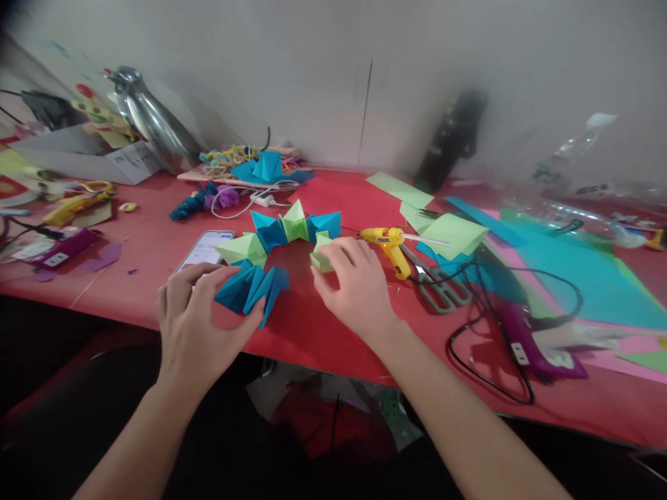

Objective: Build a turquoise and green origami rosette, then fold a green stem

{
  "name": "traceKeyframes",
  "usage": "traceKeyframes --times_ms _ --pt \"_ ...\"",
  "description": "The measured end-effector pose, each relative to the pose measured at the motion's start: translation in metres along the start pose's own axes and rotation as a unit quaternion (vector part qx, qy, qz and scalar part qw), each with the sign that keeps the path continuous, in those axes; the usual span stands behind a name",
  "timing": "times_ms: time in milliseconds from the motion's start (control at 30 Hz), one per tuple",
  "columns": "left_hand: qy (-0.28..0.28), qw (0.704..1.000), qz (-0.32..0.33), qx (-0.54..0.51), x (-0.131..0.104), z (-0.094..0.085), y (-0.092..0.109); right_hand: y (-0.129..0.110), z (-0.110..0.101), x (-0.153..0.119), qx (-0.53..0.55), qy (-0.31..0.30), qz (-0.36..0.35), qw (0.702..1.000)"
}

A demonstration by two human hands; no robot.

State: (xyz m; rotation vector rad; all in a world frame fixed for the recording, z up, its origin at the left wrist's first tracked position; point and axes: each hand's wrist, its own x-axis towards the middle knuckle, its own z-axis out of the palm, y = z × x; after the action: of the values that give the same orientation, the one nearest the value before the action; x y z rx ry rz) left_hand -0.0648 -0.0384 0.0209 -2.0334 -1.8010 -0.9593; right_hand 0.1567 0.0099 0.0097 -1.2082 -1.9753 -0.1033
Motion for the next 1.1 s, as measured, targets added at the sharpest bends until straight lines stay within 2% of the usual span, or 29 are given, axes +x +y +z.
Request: traceKeyframes --times_ms 133,200,367,567,633,733,867,933,1000,1100 --pt "-0.044 0.998 0.005 0.041 0.0 -0.005 0.009 0.024 -0.004 -0.001 0.011 -0.07 0.042 0.997" --pt "-0.066 0.996 0.017 0.049 0.002 -0.007 0.01 0.028 0.0 -0.003 0.039 -0.079 0.062 0.994" --pt "-0.12 0.992 0.027 0.037 0.009 -0.009 -0.002 0.021 0.002 -0.002 0.126 -0.044 0.061 0.989" --pt "-0.145 0.989 0.032 -0.01 0.02 -0.008 -0.025 0.003 -0.008 -0.012 0.165 -0.085 0.062 0.981" --pt "-0.13 0.991 0.029 -0.018 0.023 -0.007 -0.03 -0.001 -0.009 -0.015 0.172 -0.097 0.067 0.978" --pt "-0.07 0.997 0.032 -0.019 0.022 -0.007 -0.027 -0.002 -0.007 -0.015 0.162 -0.101 0.076 0.979" --pt "0.032 0.993 0.086 -0.074 0.009 -0.012 -0.001 0.001 0.0 -0.009 0.132 -0.097 0.09 0.982" --pt "0.041 0.985 0.113 -0.122 -0.001 -0.014 0.014 0.002 0.001 -0.007 0.122 -0.08 0.088 0.985" --pt "-0.033 0.977 0.117 -0.176 -0.012 -0.013 0.026 0.001 -0.002 -0.008 0.119 -0.059 0.078 0.988" --pt "-0.18 0.967 0.06 -0.172 -0.023 -0.006 0.03 0.003 -0.015 -0.016 0.121 -0.051 0.078 0.988"
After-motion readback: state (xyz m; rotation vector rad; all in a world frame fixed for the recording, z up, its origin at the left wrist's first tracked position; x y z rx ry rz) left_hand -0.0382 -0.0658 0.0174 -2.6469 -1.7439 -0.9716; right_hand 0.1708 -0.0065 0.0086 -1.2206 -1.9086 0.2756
